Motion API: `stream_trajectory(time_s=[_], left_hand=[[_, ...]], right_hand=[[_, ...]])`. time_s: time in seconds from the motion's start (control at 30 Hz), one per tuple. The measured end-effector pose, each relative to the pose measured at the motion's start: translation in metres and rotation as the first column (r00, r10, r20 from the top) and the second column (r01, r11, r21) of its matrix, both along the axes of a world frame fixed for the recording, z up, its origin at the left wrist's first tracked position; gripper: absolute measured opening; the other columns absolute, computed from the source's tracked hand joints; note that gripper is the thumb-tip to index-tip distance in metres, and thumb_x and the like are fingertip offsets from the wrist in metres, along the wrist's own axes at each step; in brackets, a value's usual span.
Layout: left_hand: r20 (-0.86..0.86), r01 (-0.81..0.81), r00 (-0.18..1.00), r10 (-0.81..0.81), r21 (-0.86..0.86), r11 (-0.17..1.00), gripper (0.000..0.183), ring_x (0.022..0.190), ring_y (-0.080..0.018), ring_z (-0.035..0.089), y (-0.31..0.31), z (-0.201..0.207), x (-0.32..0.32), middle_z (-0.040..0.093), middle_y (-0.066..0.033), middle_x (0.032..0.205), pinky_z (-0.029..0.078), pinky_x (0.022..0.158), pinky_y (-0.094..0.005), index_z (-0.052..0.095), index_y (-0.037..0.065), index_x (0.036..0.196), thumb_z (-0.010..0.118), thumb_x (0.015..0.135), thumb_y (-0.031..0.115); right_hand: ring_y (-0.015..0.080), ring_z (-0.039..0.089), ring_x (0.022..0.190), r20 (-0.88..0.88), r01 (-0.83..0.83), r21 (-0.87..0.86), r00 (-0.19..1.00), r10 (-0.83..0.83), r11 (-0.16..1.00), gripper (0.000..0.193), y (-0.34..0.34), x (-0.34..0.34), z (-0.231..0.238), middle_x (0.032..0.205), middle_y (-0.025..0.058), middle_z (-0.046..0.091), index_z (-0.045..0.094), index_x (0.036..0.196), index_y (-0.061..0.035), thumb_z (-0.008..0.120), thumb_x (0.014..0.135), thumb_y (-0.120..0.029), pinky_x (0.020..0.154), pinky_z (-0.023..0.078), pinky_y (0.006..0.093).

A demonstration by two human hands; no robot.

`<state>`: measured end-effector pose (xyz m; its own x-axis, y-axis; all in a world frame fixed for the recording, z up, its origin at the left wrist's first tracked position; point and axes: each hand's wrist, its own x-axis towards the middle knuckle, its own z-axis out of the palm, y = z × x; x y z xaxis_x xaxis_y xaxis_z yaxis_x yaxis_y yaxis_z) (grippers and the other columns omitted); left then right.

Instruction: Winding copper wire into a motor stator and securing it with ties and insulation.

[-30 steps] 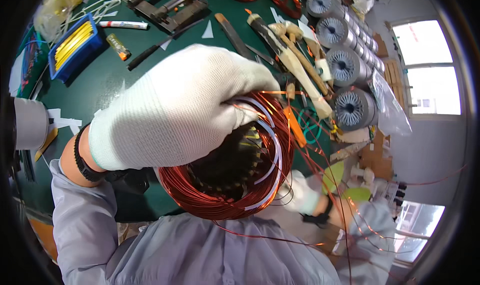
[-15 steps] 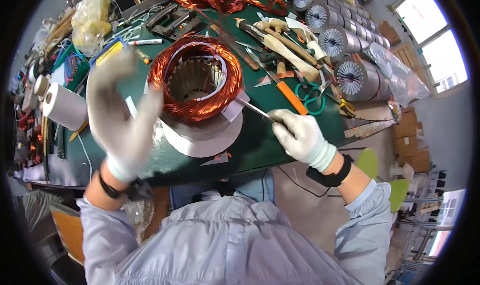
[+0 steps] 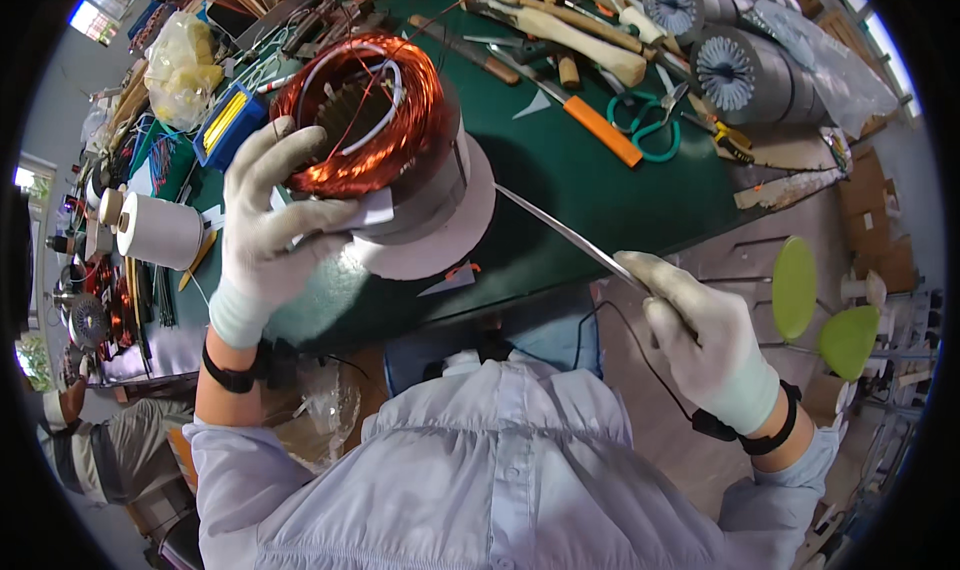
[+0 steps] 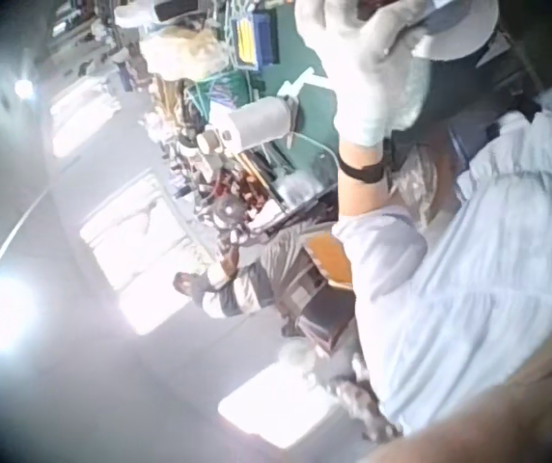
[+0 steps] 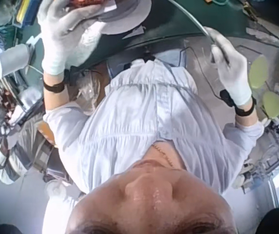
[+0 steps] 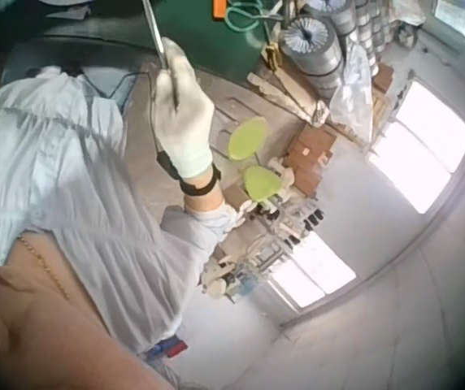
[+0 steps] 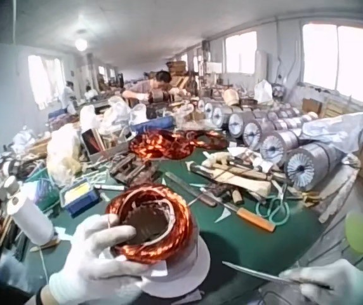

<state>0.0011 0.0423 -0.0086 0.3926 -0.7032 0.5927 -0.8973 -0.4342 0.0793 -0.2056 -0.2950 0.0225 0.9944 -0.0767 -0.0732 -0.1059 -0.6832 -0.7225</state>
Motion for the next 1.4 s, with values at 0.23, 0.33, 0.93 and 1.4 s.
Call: stream_trajectory(time_s=[0.23,0.33,0.93,1.4], left_hand=[[0.108,-0.099,0.989,0.1,-0.018,0.995,0.034,0.123,-0.034,0.059,-0.017,-0.009,-0.017,0.069,-0.005,0.127,0.047,0.103,-0.0452,0.08,0.025,0.088,0.09,0.055,0.023],[0.116,-0.133,0.984,0.136,-0.034,0.991,0.031,0.122,-0.0325,0.058,-0.025,-0.015,-0.026,0.067,-0.0067,0.129,0.042,0.108,-0.0469,0.08,0.026,0.092,0.091,0.064,0.023],[0.28,-0.038,0.948,0.154,-0.381,0.924,0.031,0.102,-0.026,0.06,-0.063,-0.053,-0.017,0.068,-0.0102,0.124,0.044,0.092,-0.0437,0.076,0.022,0.085,0.088,0.057,0.025],[-0.157,-0.09,0.987,0.031,-0.386,0.918,0.045,0.099,-0.0345,0.068,-0.017,0.036,0.036,0.07,-0.0156,0.117,0.055,0.083,-0.041,0.07,0.01,0.118,0.08,0.074,0.01]], right_hand=[[0.0326,0.062,0.052,0.043,-0.355,-0.152,0.93,0.365,0.922,0.019,0.021,0.015,-0.02,0.069,0.0121,0.065,0.06,0.113,-0.0086,0.065,0.095,-0.009,0.048,0.048,0.0426],[0.0337,0.064,0.054,-0.019,-0.446,-0.269,0.889,0.458,0.854,0.019,0.024,0.03,-0.01,0.066,0.0124,0.063,0.061,0.115,-0.008,0.064,0.096,-0.01,0.05,0.05,0.0422],[0.0298,0.069,0.072,-0.365,-0.162,0.029,0.917,0.162,0.986,0.024,0.043,0.092,0.033,0.089,0.02,0.069,0.066,0.123,0.0002,0.055,0.102,-0.004,0.067,0.053,0.0316],[0.0283,0.068,0.065,-0.447,-0.399,0.021,0.816,0.366,0.917,0.021,0.049,0.125,0.025,0.084,0.0153,0.068,0.058,0.122,-0.0016,0.051,0.102,-0.003,0.063,0.054,0.0351]])
